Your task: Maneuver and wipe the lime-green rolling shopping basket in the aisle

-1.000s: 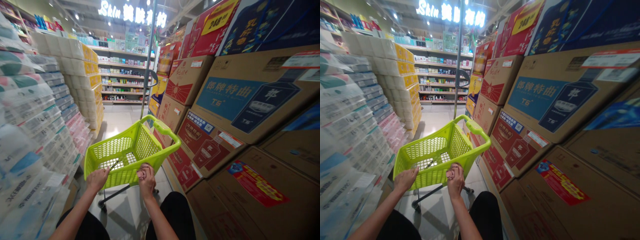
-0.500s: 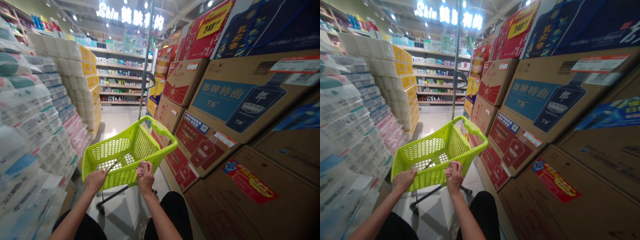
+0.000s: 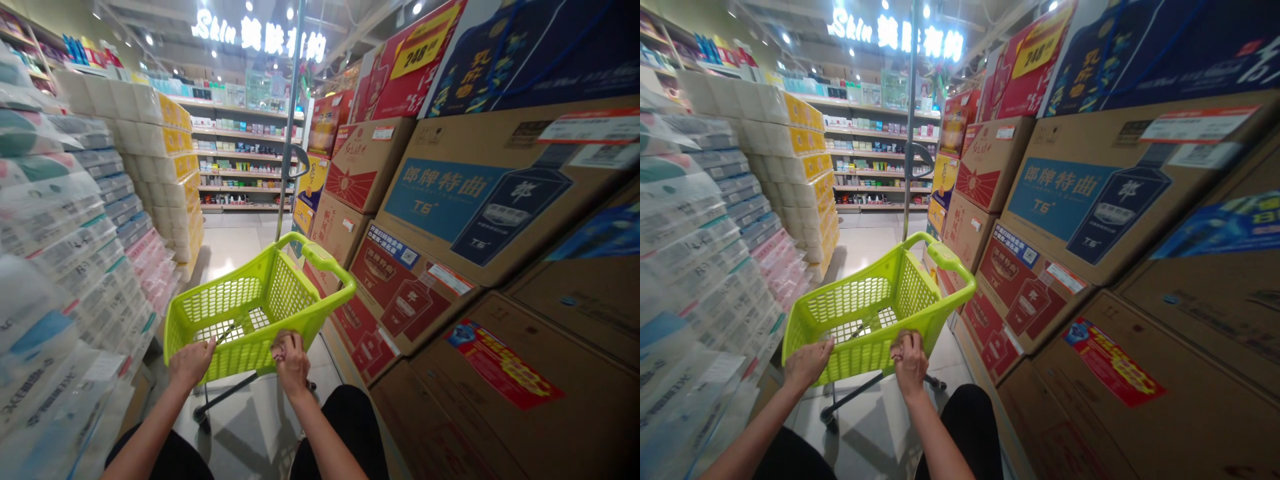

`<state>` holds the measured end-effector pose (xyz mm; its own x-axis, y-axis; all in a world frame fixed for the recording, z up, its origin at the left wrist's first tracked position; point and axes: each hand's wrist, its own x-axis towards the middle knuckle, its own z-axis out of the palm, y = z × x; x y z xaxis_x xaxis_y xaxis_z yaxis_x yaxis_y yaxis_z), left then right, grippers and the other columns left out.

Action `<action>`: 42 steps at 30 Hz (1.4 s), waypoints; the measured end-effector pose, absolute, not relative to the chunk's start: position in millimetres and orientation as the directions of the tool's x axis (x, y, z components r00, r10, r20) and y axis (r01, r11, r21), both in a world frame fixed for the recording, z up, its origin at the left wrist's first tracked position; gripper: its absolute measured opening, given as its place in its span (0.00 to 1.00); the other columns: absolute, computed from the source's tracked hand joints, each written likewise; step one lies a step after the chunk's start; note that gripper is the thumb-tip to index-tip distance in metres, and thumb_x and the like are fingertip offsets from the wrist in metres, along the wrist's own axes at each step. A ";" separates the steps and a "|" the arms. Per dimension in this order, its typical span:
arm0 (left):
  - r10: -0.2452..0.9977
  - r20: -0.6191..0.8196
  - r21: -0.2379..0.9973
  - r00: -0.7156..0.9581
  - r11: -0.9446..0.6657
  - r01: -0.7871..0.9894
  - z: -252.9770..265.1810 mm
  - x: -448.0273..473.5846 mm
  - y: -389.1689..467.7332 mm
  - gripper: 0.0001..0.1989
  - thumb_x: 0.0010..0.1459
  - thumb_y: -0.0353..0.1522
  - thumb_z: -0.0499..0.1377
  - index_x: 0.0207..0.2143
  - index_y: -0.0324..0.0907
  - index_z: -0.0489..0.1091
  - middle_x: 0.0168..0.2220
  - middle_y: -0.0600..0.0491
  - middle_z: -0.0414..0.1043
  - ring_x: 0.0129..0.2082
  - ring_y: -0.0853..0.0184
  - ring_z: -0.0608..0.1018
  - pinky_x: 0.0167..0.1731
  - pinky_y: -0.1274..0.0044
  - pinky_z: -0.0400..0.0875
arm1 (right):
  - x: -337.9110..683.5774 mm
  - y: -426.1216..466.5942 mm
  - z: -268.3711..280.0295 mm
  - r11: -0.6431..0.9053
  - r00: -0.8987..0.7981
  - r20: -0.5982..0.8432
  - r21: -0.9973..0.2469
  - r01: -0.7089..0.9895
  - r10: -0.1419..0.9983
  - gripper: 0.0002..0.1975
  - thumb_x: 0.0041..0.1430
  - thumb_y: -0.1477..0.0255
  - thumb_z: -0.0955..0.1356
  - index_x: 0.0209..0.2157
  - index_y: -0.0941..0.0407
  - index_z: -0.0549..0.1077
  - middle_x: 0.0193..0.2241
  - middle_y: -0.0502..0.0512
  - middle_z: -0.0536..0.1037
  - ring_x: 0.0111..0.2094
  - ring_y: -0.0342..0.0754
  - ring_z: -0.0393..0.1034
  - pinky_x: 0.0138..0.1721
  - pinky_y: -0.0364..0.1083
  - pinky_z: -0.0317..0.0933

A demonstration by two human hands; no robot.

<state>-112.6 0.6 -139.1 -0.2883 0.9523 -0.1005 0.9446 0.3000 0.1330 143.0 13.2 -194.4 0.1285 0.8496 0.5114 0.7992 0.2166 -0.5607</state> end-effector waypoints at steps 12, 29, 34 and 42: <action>0.947 -0.115 0.113 -0.299 0.311 0.943 -132.6 -108.9 -0.5 0.38 0.62 0.51 0.31 0.33 0.45 0.78 0.37 0.42 0.79 0.39 0.54 0.79 0.37 0.66 0.69 | 139.9 7.8 -199.5 0.170 0.201 0.505 -0.595 0.785 0.839 0.10 0.51 0.79 0.63 0.34 0.54 0.72 0.59 0.58 0.63 0.43 0.47 0.71 0.33 0.41 0.62; 0.951 -0.114 0.140 -0.288 0.302 0.943 -136.8 -110.8 -0.6 0.40 0.62 0.51 0.30 0.33 0.43 0.78 0.38 0.40 0.79 0.41 0.50 0.79 0.37 0.65 0.69 | 159.3 22.5 -179.7 0.202 0.178 0.514 -0.598 0.775 0.839 0.09 0.57 0.74 0.64 0.38 0.54 0.73 0.40 0.53 0.70 0.35 0.45 0.69 0.32 0.40 0.58; 0.950 -0.115 0.125 -0.291 0.305 0.944 -137.0 -111.3 -0.9 0.40 0.61 0.52 0.30 0.35 0.44 0.78 0.37 0.41 0.79 0.40 0.51 0.79 0.38 0.65 0.69 | 167.6 23.9 -157.3 0.237 0.247 0.580 -0.632 0.738 0.776 0.06 0.57 0.74 0.64 0.33 0.54 0.74 0.42 0.54 0.71 0.41 0.47 0.68 0.37 0.41 0.58; 0.952 -0.119 0.125 -0.283 0.297 0.947 -133.6 -108.8 -1.9 0.41 0.61 0.51 0.28 0.35 0.44 0.78 0.37 0.40 0.79 0.40 0.49 0.79 0.37 0.64 0.69 | 175.6 24.2 -178.3 0.164 0.196 0.471 -0.619 0.768 0.860 0.08 0.53 0.77 0.63 0.31 0.53 0.73 0.37 0.50 0.73 0.31 0.44 0.66 0.28 0.40 0.52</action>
<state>-108.8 -1.9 -133.6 -0.2829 0.9517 -0.1191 0.9467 0.2970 0.1246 175.6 24.2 -178.3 0.1959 0.8599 0.4713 0.7680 0.1643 -0.6191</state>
